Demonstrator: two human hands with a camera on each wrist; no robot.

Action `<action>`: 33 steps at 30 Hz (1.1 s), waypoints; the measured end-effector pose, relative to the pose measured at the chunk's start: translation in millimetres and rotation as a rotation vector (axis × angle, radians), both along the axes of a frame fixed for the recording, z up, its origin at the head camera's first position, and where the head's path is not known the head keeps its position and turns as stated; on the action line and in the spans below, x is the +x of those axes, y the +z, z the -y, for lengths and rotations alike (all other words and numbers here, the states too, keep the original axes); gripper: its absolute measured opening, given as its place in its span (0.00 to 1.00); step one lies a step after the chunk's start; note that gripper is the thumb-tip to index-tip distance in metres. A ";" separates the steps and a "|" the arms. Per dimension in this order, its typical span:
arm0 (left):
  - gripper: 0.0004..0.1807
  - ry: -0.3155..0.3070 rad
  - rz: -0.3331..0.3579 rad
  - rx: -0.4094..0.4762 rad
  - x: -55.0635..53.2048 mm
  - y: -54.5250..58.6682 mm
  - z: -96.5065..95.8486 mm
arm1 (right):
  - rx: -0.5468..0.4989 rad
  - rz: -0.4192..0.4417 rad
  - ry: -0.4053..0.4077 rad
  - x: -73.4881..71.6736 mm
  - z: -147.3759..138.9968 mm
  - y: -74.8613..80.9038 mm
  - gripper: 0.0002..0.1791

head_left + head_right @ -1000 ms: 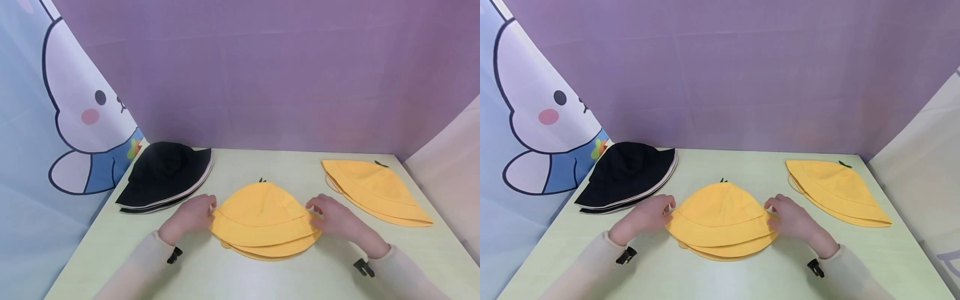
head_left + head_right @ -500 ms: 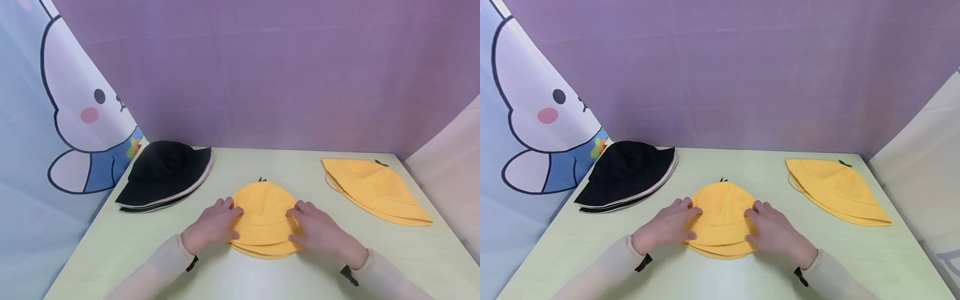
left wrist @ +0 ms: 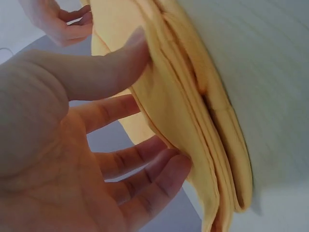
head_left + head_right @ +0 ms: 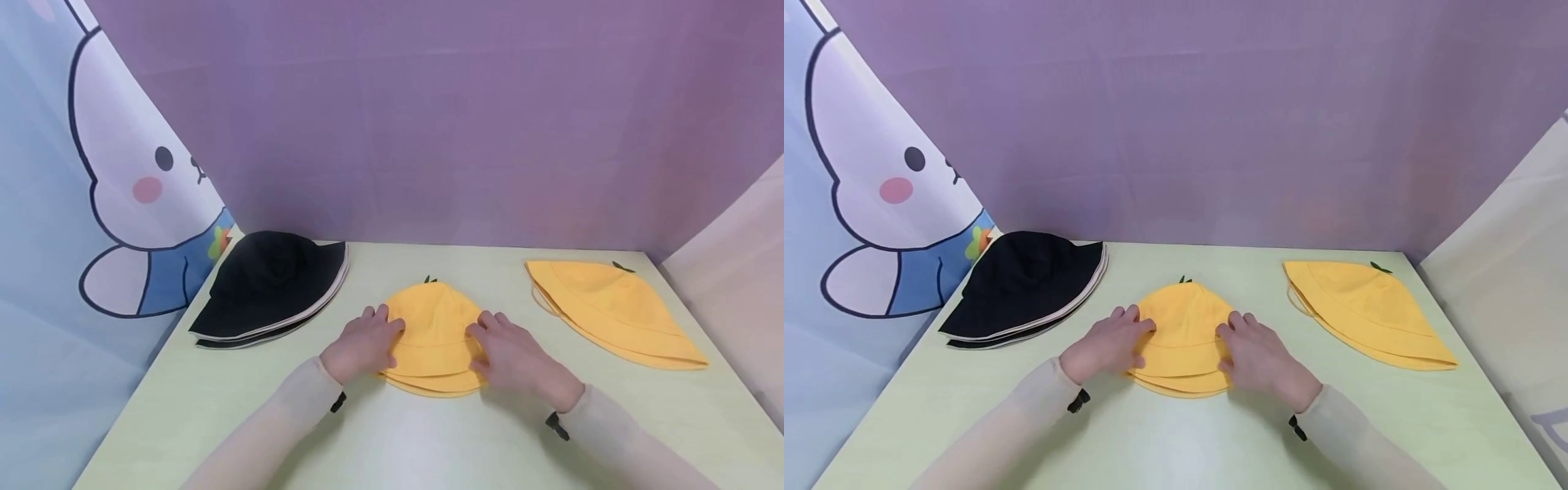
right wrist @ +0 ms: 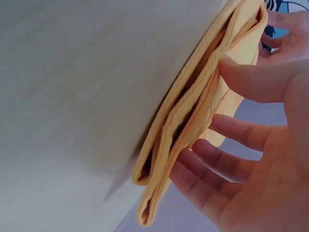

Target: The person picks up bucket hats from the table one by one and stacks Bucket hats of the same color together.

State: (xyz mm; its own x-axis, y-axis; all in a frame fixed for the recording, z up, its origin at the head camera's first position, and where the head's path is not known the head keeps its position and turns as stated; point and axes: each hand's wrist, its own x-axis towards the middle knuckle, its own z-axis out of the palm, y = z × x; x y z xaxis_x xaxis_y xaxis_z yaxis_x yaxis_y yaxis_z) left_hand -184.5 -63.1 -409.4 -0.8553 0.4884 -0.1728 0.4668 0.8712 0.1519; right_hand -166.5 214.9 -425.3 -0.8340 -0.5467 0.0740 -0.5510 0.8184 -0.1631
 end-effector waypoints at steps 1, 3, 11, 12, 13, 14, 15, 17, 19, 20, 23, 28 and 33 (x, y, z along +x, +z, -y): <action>0.28 0.007 0.005 -0.003 -0.7 0.5 -0.6 | 0.000 0.015 -0.003 -1.4 -0.3 1.2 0.24; 0.28 0.015 0.012 -0.011 -1.8 0.8 -1.4 | 0.005 0.070 -0.006 -5.4 -1.7 5.9 0.24; 0.28 0.031 0.029 -0.023 -2.7 0.8 -3.4 | -0.104 0.296 0.061 -37.6 -17.0 32.4 0.11; 0.28 0.031 0.032 -0.029 -2.6 1.2 -3.5 | -0.123 0.296 0.074 -41.3 -19.2 33.6 0.09; 0.28 0.031 0.036 -0.035 -2.5 1.7 -3.6 | -0.134 0.288 0.082 -44.5 -21.1 34.3 0.07; 0.28 0.032 0.040 -0.038 -2.2 2.4 -3.8 | -0.137 0.278 0.084 -47.2 -23.3 34.9 0.07; 0.28 0.031 0.043 -0.039 -2.2 2.9 -4.1 | -0.136 0.264 0.081 -49.3 -25.3 35.8 0.07; 0.28 0.031 0.048 -0.039 -2.0 3.4 -4.9 | -0.133 0.240 0.066 -52.6 -29.7 37.7 0.07; 0.28 0.032 0.050 -0.036 -1.7 4.3 -5.6 | -0.133 0.219 0.049 -56.8 -33.7 40.4 0.08; 0.28 0.033 0.049 -0.034 -1.5 4.7 -5.8 | -0.132 0.209 0.036 -59.3 -35.9 42.4 0.08; 0.28 0.030 0.044 -0.035 -1.6 4.4 -6.9 | -0.136 0.173 -0.001 -69.2 -44.5 48.8 0.10; 0.28 0.034 0.044 -0.045 -1.0 6.4 -9.5 | -0.112 0.149 -0.141 -90.3 -64.6 56.4 0.12; 0.29 0.048 0.056 -0.054 0.1 7.1 -10.2 | -0.065 0.179 -0.306 -109.0 -82.6 56.8 0.18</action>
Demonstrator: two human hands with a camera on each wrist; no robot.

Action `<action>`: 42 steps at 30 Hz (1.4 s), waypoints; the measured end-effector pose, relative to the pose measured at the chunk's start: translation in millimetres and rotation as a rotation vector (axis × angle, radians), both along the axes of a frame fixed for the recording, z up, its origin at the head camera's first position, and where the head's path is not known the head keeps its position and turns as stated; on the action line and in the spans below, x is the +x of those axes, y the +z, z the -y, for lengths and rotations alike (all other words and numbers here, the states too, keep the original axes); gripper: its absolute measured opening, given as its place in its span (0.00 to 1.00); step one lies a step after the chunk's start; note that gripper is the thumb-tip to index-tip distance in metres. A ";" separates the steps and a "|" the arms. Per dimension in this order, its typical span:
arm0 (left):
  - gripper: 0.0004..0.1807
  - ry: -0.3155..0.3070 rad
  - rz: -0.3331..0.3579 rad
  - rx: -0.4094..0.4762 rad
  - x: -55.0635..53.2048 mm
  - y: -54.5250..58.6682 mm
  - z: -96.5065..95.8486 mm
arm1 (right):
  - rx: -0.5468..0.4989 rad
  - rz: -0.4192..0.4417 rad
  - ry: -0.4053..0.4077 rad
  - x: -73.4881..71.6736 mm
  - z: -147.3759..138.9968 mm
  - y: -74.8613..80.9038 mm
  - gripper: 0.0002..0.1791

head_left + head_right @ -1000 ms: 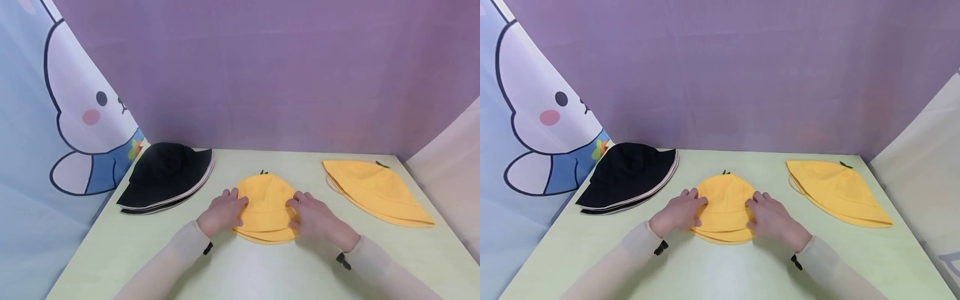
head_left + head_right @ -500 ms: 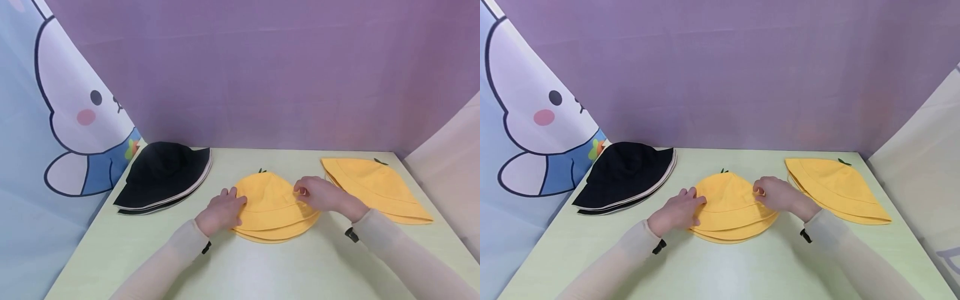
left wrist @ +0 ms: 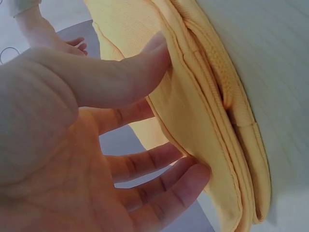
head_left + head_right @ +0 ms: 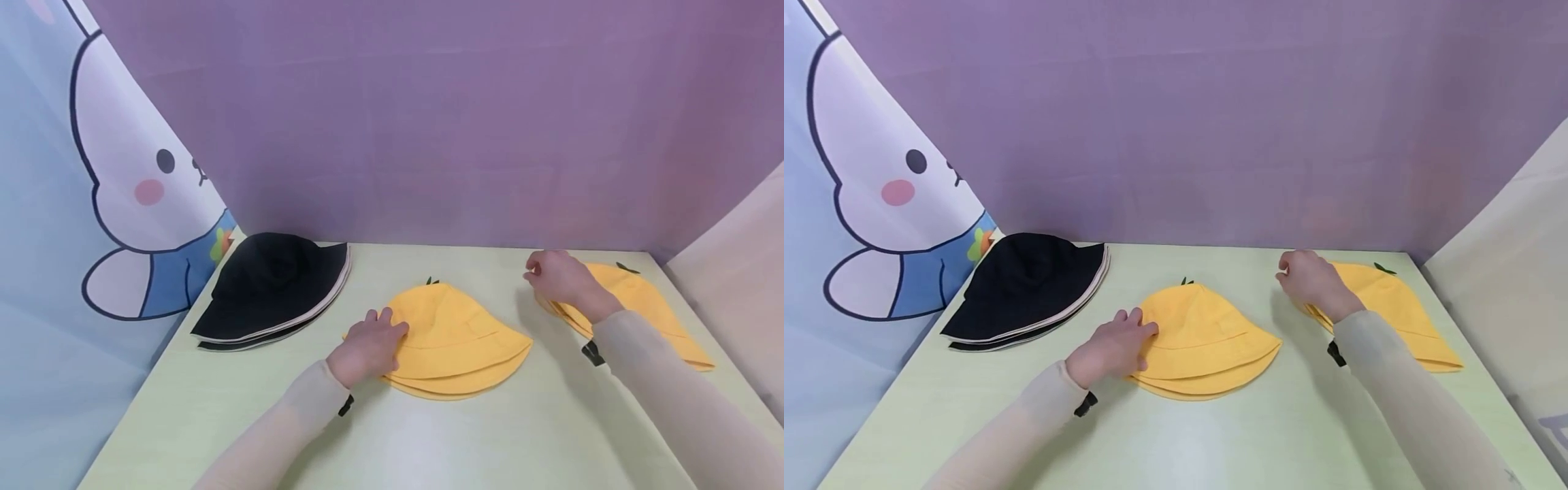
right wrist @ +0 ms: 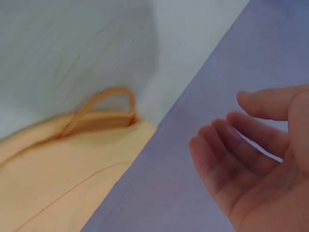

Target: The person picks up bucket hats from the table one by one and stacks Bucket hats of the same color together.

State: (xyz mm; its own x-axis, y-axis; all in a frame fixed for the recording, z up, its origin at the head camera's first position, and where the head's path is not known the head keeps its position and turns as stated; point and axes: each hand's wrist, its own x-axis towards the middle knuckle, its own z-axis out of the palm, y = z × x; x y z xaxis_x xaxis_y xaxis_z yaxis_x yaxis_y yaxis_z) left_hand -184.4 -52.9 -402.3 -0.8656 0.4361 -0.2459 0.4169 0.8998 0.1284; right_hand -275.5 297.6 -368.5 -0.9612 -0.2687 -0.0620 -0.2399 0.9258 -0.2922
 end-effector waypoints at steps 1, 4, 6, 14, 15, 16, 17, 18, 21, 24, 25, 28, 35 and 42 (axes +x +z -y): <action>0.29 0.000 -0.001 -0.004 0.1 -0.9 0.0 | 0.006 0.003 -0.020 -3.1 -3.6 -0.7 0.19; 0.29 0.000 -0.001 -0.012 0.0 -3.2 -0.1 | 0.027 0.014 -0.074 -11.2 -13.3 -3.9 0.21; 0.29 0.002 0.000 -0.014 -0.1 -3.9 -0.4 | 0.039 0.026 -0.101 -16.0 -18.2 -6.9 0.23; 0.28 0.009 -0.007 -0.024 0.3 -4.3 -0.3 | 0.129 0.080 -0.156 -28.3 -27.1 -27.7 0.17; 0.28 0.011 -0.006 -0.024 0.4 -4.4 -0.4 | 0.138 0.099 -0.156 -28.6 -26.9 -30.7 0.16; 0.28 0.012 -0.005 -0.025 0.6 -4.3 -0.5 | 0.146 0.120 -0.157 -28.3 -26.3 -33.2 0.16; 0.28 0.012 -0.004 -0.026 0.9 -4.2 -0.7 | 0.152 0.137 -0.156 -27.9 -25.3 -35.3 0.16; 0.28 0.013 -0.004 -0.027 1.2 -4.1 -0.9 | 0.162 0.148 -0.156 -27.2 -24.1 -37.2 0.16; 0.28 0.017 -0.002 -0.034 2.2 -3.8 -1.3 | 0.186 0.145 -0.140 -25.4 -19.6 -41.4 0.16; 0.27 0.021 -0.007 -0.038 3.1 -3.6 -1.4 | 0.229 0.084 -0.103 -25.2 -14.6 -45.4 0.15; 0.27 0.020 -0.009 -0.038 3.4 -3.3 -1.4 | 0.243 0.059 -0.084 -25.5 -13.3 -46.7 0.14; 0.27 0.017 -0.014 -0.034 4.1 -2.5 -1.3 | 0.296 -0.011 -0.035 -26.6 -9.7 -49.7 0.12; 0.28 0.016 -0.013 -0.032 4.9 -3.0 -1.8 | 0.312 -0.057 -0.015 -27.4 -5.1 -51.1 0.08; 0.26 0.014 -0.015 -0.028 3.8 -3.3 -0.4 | 0.269 -0.050 -0.064 -25.0 -10.5 -52.2 0.13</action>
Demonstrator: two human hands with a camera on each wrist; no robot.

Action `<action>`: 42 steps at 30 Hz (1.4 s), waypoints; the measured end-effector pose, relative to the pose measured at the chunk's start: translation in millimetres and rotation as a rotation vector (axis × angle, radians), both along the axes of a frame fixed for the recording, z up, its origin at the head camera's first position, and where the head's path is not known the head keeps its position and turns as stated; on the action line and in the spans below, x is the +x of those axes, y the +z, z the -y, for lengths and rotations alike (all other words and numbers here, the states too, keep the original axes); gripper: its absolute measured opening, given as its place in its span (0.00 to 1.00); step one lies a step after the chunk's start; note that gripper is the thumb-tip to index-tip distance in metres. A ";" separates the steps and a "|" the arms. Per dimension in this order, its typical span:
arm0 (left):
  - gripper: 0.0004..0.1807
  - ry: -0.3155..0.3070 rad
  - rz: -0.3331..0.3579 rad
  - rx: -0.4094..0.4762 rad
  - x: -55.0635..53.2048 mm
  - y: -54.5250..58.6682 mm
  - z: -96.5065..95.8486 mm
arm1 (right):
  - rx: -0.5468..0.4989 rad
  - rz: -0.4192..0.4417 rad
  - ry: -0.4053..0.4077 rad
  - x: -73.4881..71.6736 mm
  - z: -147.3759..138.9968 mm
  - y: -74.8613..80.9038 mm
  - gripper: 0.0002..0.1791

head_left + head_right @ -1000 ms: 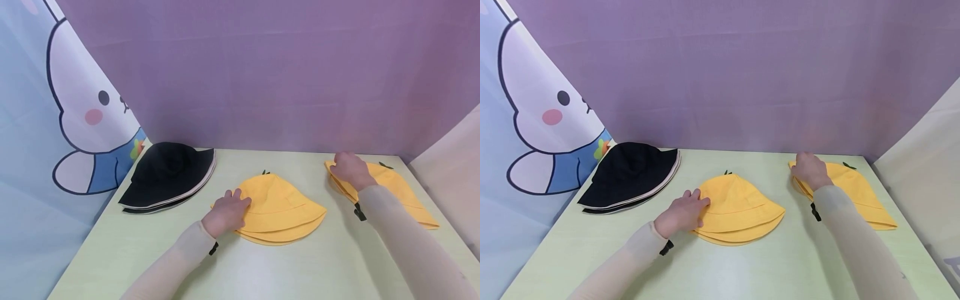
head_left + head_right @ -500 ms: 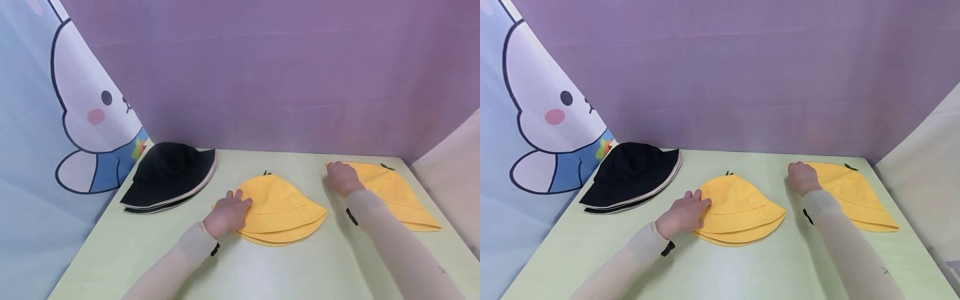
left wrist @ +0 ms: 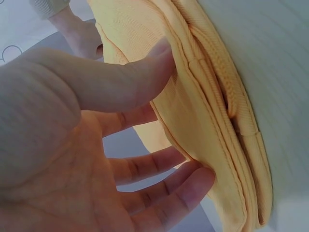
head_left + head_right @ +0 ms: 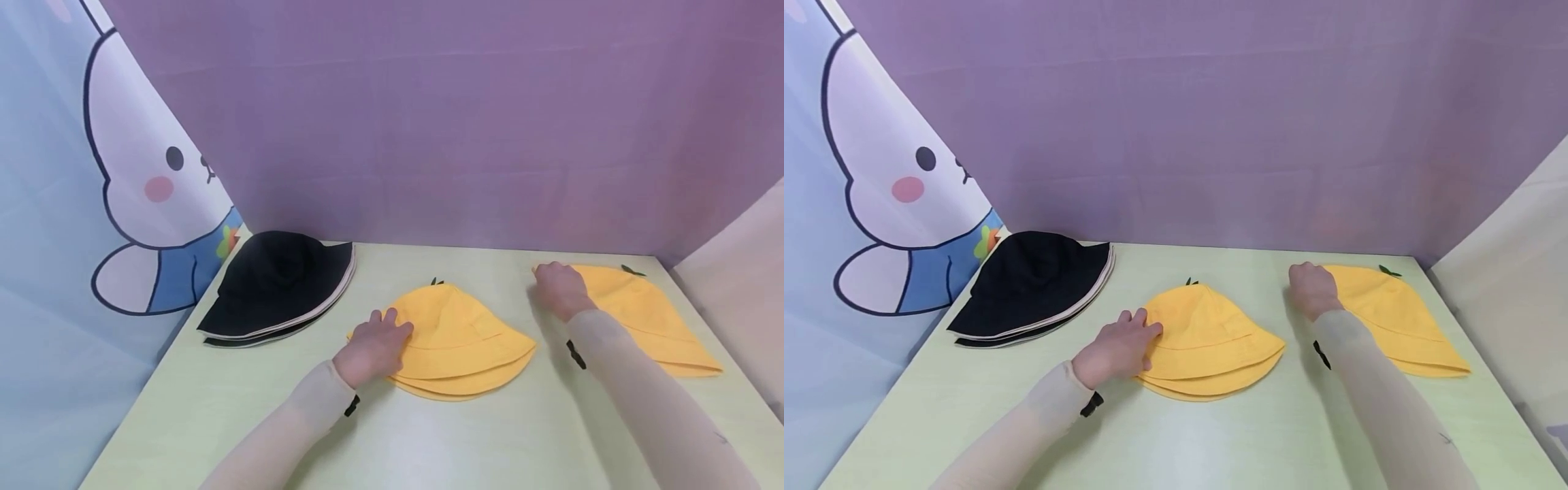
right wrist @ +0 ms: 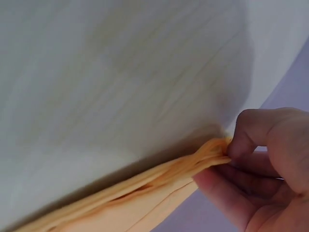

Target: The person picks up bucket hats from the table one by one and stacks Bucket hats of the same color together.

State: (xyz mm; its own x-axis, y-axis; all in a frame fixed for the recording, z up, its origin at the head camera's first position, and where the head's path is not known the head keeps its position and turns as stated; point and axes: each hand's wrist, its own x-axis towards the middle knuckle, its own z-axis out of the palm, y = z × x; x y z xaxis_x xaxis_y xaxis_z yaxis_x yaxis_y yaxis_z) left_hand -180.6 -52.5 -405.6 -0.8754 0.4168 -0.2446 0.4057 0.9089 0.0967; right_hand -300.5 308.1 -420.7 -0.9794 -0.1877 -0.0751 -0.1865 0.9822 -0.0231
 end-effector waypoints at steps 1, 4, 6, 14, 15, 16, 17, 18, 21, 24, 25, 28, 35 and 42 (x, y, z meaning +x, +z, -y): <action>0.26 0.000 0.001 -0.001 -0.2 0.4 0.1 | -0.019 0.004 -0.014 1.0 -1.2 0.3 0.13; 0.26 0.002 0.008 0.000 -0.7 1.4 0.1 | -0.077 0.027 -0.050 5.6 -5.2 2.9 0.10; 0.26 0.001 0.013 0.001 -0.9 2.1 0.1 | -0.111 0.039 -0.061 8.9 -8.3 4.7 0.09; 0.26 0.000 0.025 0.004 0.2 4.2 0.2 | -0.182 0.044 -0.031 27.1 -8.8 8.0 0.12; 0.26 0.000 0.025 0.004 0.3 4.2 0.3 | -0.185 0.041 -0.022 29.1 -8.5 8.1 0.13; 0.26 0.001 0.028 0.004 0.4 4.0 0.3 | -0.190 0.035 -0.016 31.3 -8.1 8.4 0.14; 0.26 0.000 0.029 0.006 0.4 4.0 0.1 | -0.201 0.034 -0.015 33.5 -7.8 9.3 0.15; 0.26 -0.002 0.028 0.006 0.5 3.7 0.0 | -0.209 0.026 -0.010 35.8 -7.6 10.5 0.15; 0.26 -0.009 0.020 0.007 0.4 2.2 -0.5 | -0.246 0.014 -0.001 43.7 -6.0 18.0 0.18; 0.25 -0.012 0.008 0.002 0.6 1.5 -0.8 | -0.274 0.004 0.026 51.3 -2.2 28.8 0.15; 0.25 -0.011 0.007 0.002 0.6 1.5 -0.8 | -0.281 0.006 0.036 53.9 -0.2 32.3 0.14; 0.26 -0.008 0.005 -0.004 0.7 2.4 -0.7 | -0.301 -0.011 0.101 61.9 5.4 40.2 0.08; 0.25 -0.003 0.003 -0.005 0.1 1.9 0.5 | -0.373 -0.023 0.274 85.1 19.3 49.7 0.08; 0.26 -0.002 0.014 0.001 0.3 0.8 -0.5 | -0.371 -0.031 0.439 106.8 42.2 43.3 0.08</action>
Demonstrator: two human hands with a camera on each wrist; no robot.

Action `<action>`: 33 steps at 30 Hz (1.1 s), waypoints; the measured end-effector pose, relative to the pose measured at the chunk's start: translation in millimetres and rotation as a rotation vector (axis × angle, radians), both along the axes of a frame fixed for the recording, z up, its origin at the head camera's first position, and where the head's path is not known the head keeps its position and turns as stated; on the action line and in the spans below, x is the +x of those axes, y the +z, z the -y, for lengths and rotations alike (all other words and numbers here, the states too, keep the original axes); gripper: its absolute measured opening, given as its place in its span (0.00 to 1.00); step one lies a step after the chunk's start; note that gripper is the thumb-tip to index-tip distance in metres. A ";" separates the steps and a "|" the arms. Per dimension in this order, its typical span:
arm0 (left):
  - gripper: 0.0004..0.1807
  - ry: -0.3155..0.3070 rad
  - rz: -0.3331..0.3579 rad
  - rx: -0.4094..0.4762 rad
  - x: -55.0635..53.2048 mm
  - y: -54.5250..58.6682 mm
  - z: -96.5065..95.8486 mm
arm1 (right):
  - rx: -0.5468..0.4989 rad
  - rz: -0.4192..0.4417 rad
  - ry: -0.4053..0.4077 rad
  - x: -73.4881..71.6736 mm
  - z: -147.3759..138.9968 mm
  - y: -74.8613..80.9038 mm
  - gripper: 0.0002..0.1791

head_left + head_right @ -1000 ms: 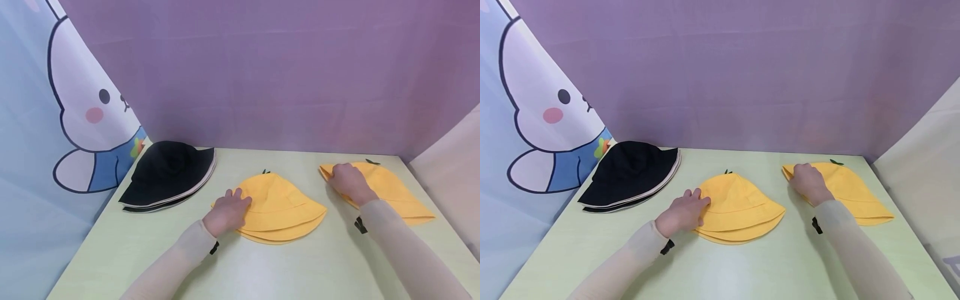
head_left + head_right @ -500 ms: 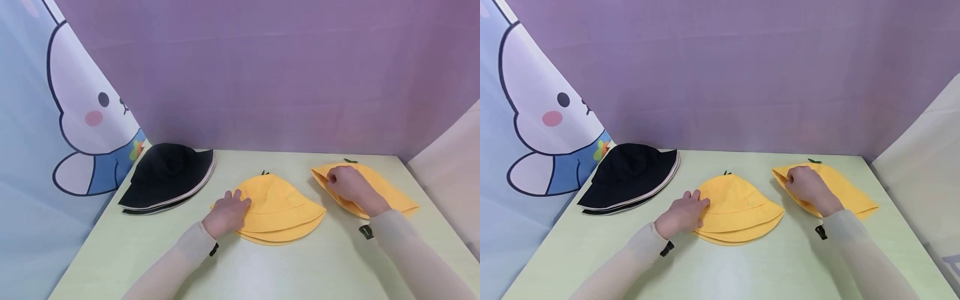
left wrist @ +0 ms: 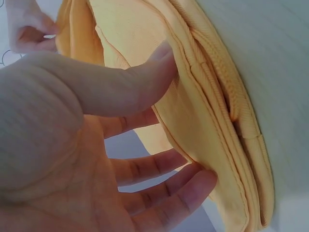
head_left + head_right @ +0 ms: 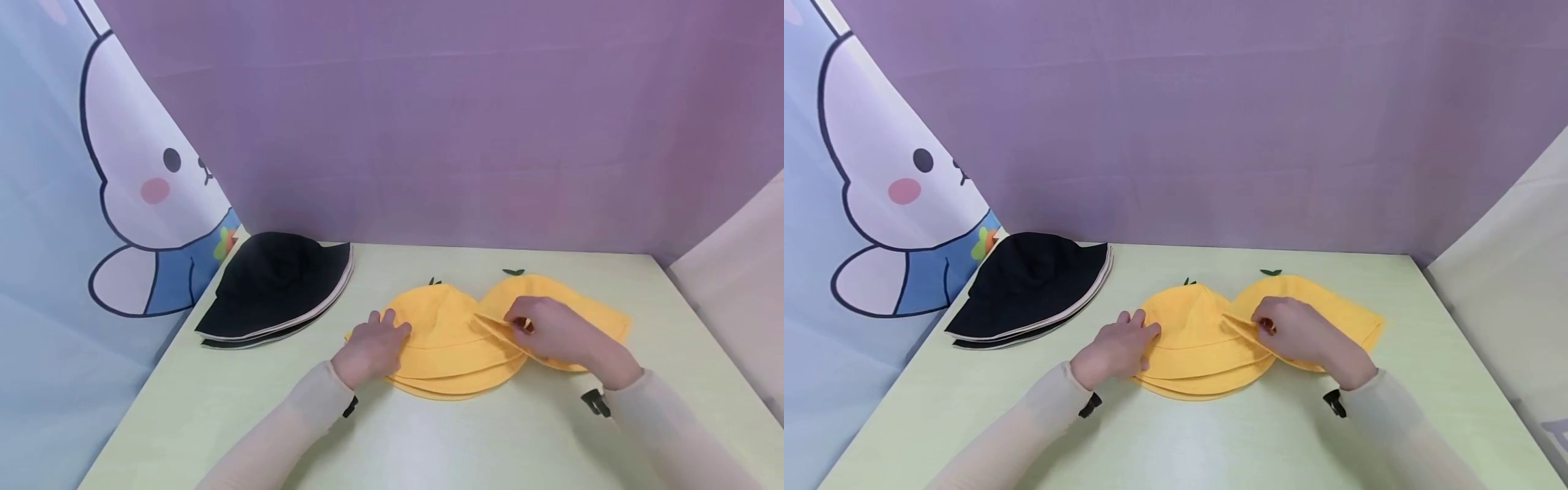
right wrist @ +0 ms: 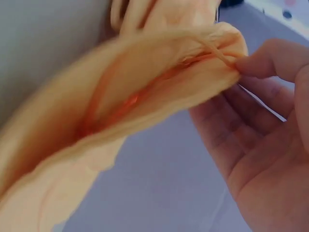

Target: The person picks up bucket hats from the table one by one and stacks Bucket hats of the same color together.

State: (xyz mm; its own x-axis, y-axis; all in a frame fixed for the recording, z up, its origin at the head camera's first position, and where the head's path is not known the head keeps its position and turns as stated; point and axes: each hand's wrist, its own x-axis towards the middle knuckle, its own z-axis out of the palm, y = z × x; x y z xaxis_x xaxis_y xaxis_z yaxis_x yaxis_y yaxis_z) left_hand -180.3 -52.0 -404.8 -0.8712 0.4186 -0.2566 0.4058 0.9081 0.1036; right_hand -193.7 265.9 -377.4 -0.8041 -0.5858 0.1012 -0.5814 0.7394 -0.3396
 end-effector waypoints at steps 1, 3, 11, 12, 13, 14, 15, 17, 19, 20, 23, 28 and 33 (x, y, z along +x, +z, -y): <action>0.26 -0.001 0.000 -0.001 0.2 -0.2 -0.4 | 0.017 -0.001 0.018 2.6 3.2 -2.7 0.08; 0.26 -0.002 0.000 -0.006 0.7 -0.2 -1.1 | 0.062 -0.013 0.053 6.9 8.9 -7.8 0.08; 0.25 0.002 0.008 -0.001 0.4 0.9 0.7 | 0.104 0.001 0.042 12.4 10.8 -6.2 0.05; 0.25 0.004 0.009 -0.007 0.0 1.3 1.1 | 0.089 0.005 0.036 11.2 7.8 -3.9 0.05; 0.25 0.007 0.012 -0.012 -0.4 1.7 1.5 | 0.073 0.004 0.027 9.7 4.2 -1.6 0.05; 0.26 0.008 0.013 -0.018 -0.7 2.1 1.8 | 0.058 0.003 0.011 7.7 0.0 0.4 0.05; 0.26 0.010 0.013 -0.021 -1.0 2.7 1.8 | 0.041 -0.002 0.003 5.0 -4.8 2.5 0.05; 0.26 0.013 0.013 -0.025 -1.4 3.4 1.9 | 0.017 0.002 -0.034 -1.4 -16.4 6.0 0.05; 0.26 0.012 0.014 -0.023 -1.4 3.6 1.9 | 0.001 0.002 -0.083 -9.2 -31.2 8.2 0.06; 0.26 0.011 0.013 -0.022 -1.2 3.5 1.8 | 0.002 0.009 -0.118 -13.2 -39.8 8.9 0.07; 0.26 0.006 0.006 -0.024 -0.7 3.4 1.4 | 0.024 0.014 -0.222 -26.9 -70.7 8.3 0.08; 0.25 0.005 0.005 -0.019 -0.3 4.0 -0.2 | 0.101 0.082 -0.402 -43.1 -123.7 0.4 0.12; 0.25 0.003 0.003 -0.014 -0.8 4.0 -1.7 | 0.170 0.215 -0.543 -50.4 -165.9 -13.9 0.19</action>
State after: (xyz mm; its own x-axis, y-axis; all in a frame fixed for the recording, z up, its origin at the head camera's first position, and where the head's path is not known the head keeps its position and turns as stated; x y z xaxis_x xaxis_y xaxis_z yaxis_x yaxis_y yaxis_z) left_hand -181.2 -50.3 -400.8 -0.8718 0.4119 -0.2650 0.4024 0.9108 0.0920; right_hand -244.1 431.8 -391.3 -0.9846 -0.0796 -0.1555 -0.0371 0.9652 -0.2590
